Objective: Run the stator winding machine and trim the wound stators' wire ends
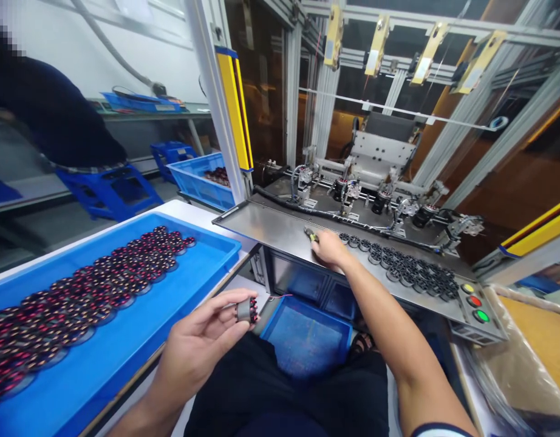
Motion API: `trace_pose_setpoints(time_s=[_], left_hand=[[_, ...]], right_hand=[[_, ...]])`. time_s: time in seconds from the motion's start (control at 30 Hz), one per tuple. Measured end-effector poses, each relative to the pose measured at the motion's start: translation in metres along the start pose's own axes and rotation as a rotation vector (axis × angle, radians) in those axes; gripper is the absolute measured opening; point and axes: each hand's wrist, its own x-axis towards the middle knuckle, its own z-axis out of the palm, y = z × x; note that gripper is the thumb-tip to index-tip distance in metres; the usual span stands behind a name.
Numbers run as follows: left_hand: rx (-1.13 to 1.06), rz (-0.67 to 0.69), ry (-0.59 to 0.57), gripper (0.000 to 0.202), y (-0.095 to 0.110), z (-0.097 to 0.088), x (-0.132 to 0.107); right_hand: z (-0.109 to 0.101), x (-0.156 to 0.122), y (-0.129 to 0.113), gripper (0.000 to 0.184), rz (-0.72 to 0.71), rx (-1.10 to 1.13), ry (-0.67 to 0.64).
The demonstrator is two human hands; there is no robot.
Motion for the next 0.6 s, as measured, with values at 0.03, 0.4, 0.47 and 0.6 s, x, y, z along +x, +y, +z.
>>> trace_pose_setpoints(time_s=[0.03, 0.4, 0.47, 0.6], left_hand=[[-0.005, -0.004, 0.0, 0.029, 0.001, 0.002, 0.0], [-0.026, 0.012, -0.009, 0.03, -0.002, 0.017, 0.005], [-0.035, -0.016, -0.041, 0.03, -0.005, 0.024, 0.007], [-0.084, -0.078, -0.115, 0.031, -0.011, 0.04, 0.009]], right_hand=[[-0.009, -0.003, 0.001, 0.032, 0.005, 0.086, 0.009], [0.064, -0.254, 0.007, 0.038, 0.323, 1.251, -0.149], [0.087, -0.287, 0.009, 0.041, 0.407, 1.481, -0.159], [0.097, -0.312, 0.007, 0.075, 0.288, 1.776, -0.159]])
